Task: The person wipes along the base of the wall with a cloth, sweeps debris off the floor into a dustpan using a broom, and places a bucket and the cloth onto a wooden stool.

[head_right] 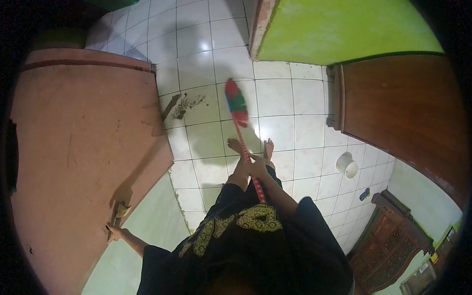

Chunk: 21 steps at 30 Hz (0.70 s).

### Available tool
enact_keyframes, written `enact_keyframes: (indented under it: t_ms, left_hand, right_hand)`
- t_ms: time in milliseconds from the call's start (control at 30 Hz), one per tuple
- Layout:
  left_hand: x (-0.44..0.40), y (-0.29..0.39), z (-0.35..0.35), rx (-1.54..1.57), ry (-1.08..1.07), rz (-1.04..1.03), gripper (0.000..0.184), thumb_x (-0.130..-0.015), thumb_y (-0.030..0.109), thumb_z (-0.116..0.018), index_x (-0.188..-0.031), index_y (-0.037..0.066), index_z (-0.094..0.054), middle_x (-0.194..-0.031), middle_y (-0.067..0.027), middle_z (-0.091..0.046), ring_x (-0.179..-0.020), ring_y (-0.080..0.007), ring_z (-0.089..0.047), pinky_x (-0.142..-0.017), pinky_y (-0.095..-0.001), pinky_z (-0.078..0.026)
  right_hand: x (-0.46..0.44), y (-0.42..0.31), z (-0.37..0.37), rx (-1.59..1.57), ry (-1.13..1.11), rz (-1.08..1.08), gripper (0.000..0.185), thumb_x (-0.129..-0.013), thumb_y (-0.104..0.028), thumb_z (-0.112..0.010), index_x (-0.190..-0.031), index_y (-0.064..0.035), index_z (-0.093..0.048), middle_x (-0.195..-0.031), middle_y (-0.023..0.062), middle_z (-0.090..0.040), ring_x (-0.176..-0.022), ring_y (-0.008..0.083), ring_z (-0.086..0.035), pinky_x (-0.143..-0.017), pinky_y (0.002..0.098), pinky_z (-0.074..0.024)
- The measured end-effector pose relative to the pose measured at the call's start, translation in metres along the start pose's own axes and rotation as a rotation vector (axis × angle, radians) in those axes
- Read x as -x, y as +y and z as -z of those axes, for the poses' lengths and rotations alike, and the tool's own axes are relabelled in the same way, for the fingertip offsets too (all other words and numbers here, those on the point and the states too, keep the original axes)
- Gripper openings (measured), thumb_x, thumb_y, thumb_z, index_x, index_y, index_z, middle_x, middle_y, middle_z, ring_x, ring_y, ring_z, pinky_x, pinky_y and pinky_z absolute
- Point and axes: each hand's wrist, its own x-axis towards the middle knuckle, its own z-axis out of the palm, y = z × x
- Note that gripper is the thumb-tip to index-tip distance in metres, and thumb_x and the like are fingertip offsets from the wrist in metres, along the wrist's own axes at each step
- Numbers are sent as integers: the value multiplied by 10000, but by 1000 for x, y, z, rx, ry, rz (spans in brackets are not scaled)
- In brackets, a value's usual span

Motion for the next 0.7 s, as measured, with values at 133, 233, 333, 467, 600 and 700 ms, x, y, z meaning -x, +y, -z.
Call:
enact_keyframes:
  t_ms: [133,233,333,467,600,700]
  left_hand:
    - [15,17,11,-58,-8,42,1320,-506,363,-848,-1386,85,96,-1234,-311,-206,-1161,-465,-339,-905,-472,-479]
    - [7,7,6,-47,-17,0,1304,-520,358,-841,-1385,78,94,-1221,-310,-218,-1158,-468,-338,-908,-471,-477]
    - [7,-5,0,-38,-10,-15,1290,-540,349,-832,-1382,72,106,-1206,-307,-230,-1155,-469,-341,-907,-485,-471]
    - [23,15,8,-77,-44,-14,1285,-585,361,-808,-1362,47,166,-1267,-349,-153,-1183,-484,-309,-930,-514,-431]
    - [13,-1,3,-45,-85,-37,1286,-605,383,-792,-1350,23,192,-1328,-377,-53,-1220,-481,-264,-948,-502,-403]
    - [27,18,2,-19,-108,53,1279,-615,376,-787,-1346,9,196,-1345,-380,-18,-1227,-470,-264,-948,-484,-400]
  right_hand:
    - [-22,-49,-16,69,-46,252,435,-761,-145,-586,-1176,-21,-541,-523,63,-543,-390,120,-507,-375,267,-419]
    - [-5,-63,28,170,71,490,422,-775,-149,-581,-1181,-40,-548,-530,41,-535,-396,92,-484,-380,248,-381]
    - [53,-129,113,178,-8,116,379,-779,-107,-554,-1156,-80,-576,-536,81,-566,-421,98,-506,-403,264,-419]
    - [55,-120,187,305,194,-104,462,-747,-56,-527,-1207,-94,-543,-458,28,-497,-353,98,-453,-350,280,-388]
    - [-27,-55,211,343,252,-99,427,-744,-65,-547,-1169,-26,-546,-481,39,-511,-349,135,-485,-344,301,-429]
    - [-66,-41,173,414,180,-55,438,-671,-117,-566,-1094,-4,-578,-546,134,-564,-437,230,-589,-411,349,-492]
